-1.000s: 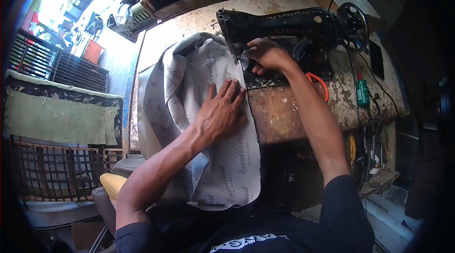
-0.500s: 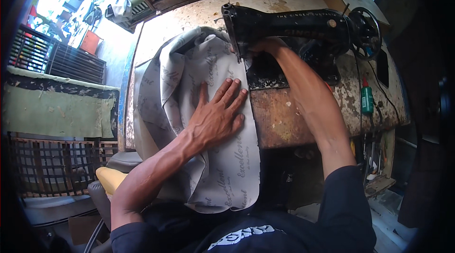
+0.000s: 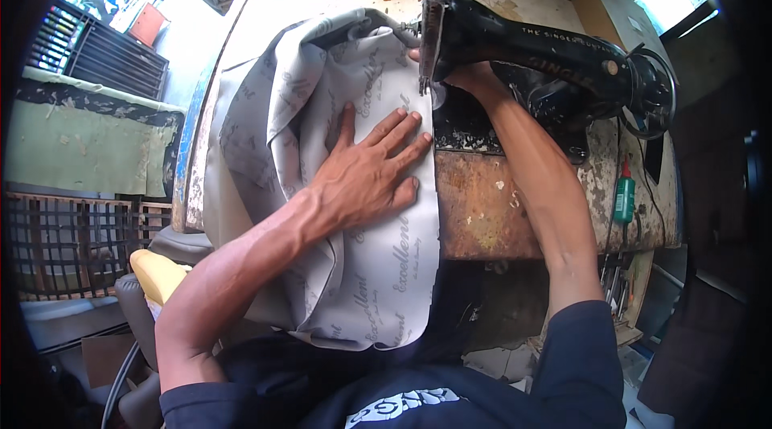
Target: The person prepares upholstery fabric by hand and with shears, then aligns the fabric and a paper pattern under the needle of a sewing machine to join the pieces.
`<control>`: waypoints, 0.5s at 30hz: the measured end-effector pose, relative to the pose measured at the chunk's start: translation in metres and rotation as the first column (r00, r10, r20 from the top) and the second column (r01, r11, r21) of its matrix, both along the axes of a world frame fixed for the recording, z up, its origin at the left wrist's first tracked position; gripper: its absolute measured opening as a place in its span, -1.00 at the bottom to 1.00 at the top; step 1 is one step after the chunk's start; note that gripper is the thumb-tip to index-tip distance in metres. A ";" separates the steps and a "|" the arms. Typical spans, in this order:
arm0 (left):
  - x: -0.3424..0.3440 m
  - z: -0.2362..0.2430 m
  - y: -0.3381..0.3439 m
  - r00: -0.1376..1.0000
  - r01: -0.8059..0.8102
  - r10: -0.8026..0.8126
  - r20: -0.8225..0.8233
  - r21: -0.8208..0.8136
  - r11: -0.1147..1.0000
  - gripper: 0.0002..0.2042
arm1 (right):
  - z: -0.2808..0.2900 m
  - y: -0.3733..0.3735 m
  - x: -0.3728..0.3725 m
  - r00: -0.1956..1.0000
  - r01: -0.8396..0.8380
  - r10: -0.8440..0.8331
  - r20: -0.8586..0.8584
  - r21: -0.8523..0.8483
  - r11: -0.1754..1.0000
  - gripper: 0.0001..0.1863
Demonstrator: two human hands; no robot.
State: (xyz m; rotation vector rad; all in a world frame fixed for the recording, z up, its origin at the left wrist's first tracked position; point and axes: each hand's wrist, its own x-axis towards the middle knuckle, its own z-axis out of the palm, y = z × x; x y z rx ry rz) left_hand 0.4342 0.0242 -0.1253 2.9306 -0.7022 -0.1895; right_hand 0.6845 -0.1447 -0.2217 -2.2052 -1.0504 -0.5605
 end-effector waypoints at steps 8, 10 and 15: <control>0.023 -0.009 0.009 0.999 0.025 -0.024 0.047 -0.017 1.000 -0.35 | -0.001 0.016 0.012 0.329 0.081 0.856 -0.399 0.915 0.396 -0.54; 0.029 -0.010 0.012 0.997 0.035 -0.032 0.075 -0.038 0.999 -0.36 | 0.005 0.019 0.014 0.295 0.166 0.825 -0.481 0.876 0.452 -0.54; 0.045 -0.013 0.017 0.995 0.048 -0.044 0.087 -0.040 0.998 -0.37 | 0.015 0.007 0.029 0.979 -0.145 0.161 -0.123 0.132 0.981 -0.52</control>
